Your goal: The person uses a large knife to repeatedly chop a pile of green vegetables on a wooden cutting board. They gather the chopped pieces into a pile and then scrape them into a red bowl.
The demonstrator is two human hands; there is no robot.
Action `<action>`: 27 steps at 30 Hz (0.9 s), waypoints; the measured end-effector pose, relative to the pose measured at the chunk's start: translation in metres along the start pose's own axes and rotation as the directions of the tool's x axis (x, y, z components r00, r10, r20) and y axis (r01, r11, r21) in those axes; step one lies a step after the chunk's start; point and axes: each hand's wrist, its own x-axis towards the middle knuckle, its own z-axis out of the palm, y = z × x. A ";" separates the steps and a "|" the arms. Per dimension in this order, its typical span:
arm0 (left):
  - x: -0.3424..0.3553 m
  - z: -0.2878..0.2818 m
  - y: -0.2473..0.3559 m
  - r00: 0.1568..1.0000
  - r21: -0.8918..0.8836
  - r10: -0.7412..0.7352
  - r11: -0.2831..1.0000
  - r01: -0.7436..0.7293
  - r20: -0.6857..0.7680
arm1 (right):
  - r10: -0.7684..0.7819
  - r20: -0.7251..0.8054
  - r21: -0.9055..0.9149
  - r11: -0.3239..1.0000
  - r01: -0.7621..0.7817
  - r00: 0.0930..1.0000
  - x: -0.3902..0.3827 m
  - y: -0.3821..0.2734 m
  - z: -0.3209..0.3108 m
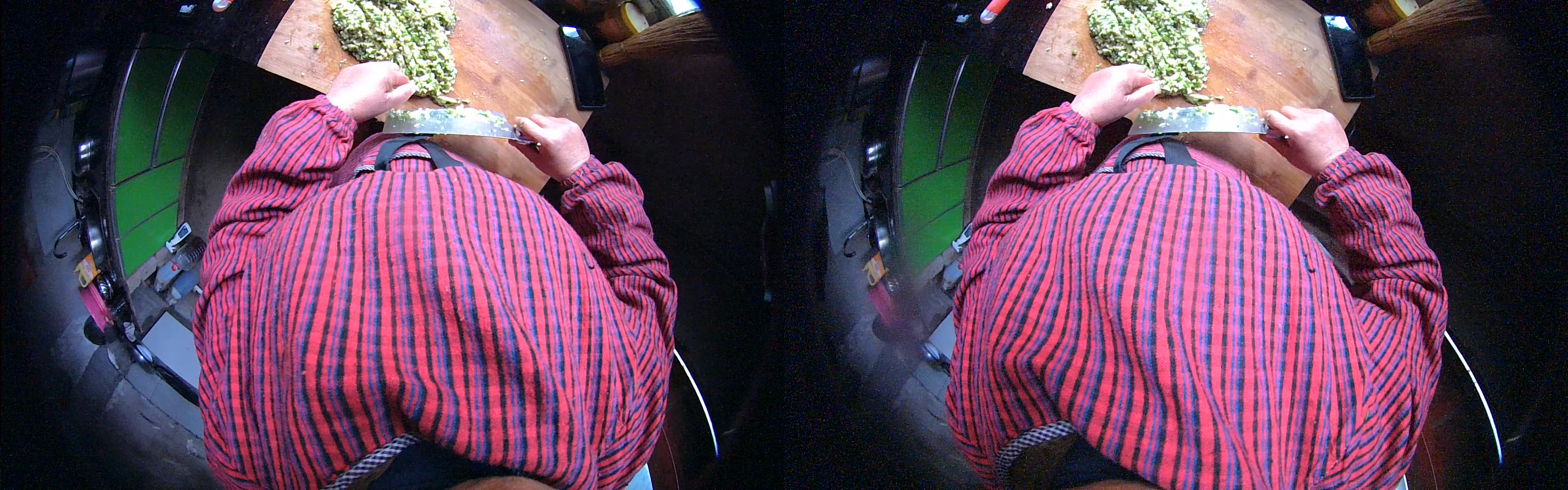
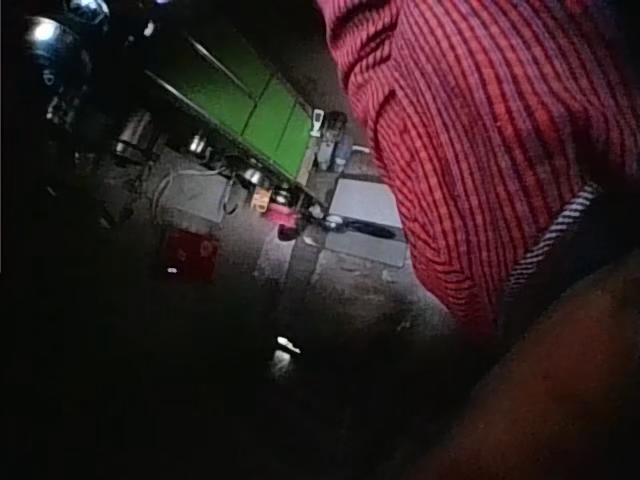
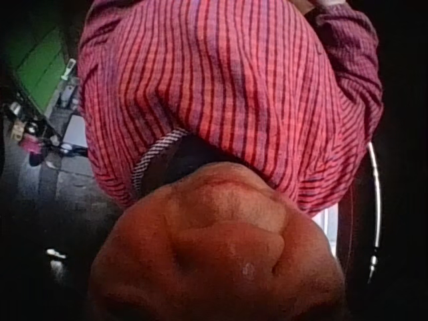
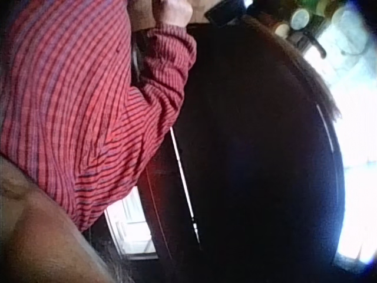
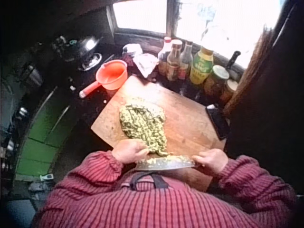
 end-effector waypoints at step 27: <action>0.003 0.017 0.008 0.981 -0.015 0.042 0.999 -0.040 0.187 | -0.005 -0.063 -0.002 1.000 0.005 0.998 -0.002 0.003 0.003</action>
